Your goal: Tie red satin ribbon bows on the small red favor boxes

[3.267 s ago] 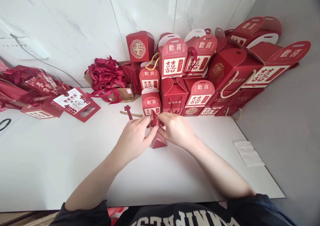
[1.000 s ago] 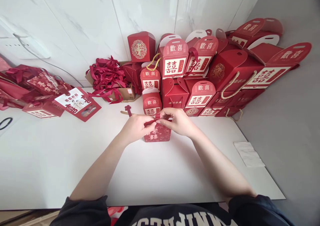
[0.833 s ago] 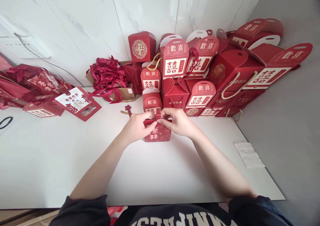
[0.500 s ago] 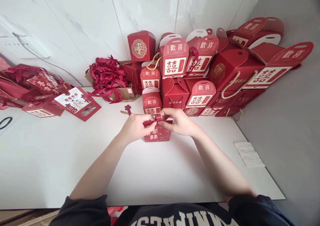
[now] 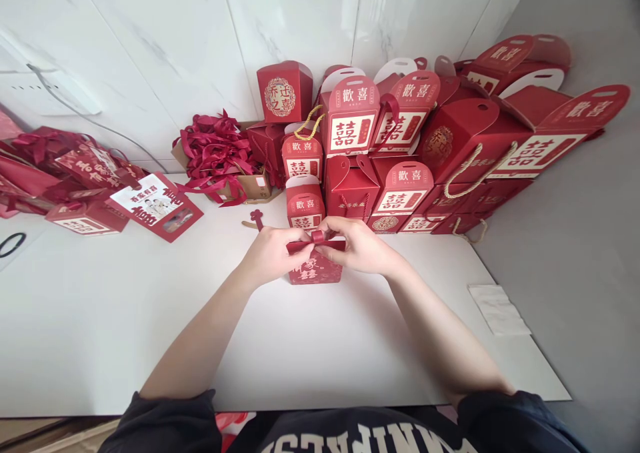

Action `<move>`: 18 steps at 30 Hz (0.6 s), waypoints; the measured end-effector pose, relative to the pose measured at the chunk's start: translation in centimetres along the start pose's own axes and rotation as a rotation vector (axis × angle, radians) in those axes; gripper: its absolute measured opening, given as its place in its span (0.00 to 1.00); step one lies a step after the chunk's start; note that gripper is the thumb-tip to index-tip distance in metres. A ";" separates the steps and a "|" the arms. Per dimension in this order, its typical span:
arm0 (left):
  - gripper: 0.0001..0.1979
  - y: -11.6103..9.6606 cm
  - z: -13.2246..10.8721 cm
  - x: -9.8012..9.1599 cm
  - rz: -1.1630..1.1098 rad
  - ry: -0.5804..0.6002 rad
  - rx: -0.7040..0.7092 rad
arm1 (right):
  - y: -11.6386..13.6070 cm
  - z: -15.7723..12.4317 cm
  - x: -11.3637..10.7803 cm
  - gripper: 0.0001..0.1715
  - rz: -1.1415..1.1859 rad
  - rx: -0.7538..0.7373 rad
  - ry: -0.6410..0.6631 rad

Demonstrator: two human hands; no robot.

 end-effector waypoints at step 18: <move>0.09 0.3 0.0 0.1 -0.031 0.037 -0.008 | -0.5 0.2 0.2 0.05 0.036 -0.001 0.020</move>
Point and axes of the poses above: each hand's wrist, its own z-axis towards the middle knuckle, its own x-axis out of the palm, y = z × x, the point moved 3 cm from there along z, towards the middle knuckle, and after that the axes turned 10 degrees about y, right-handed, at the moved point
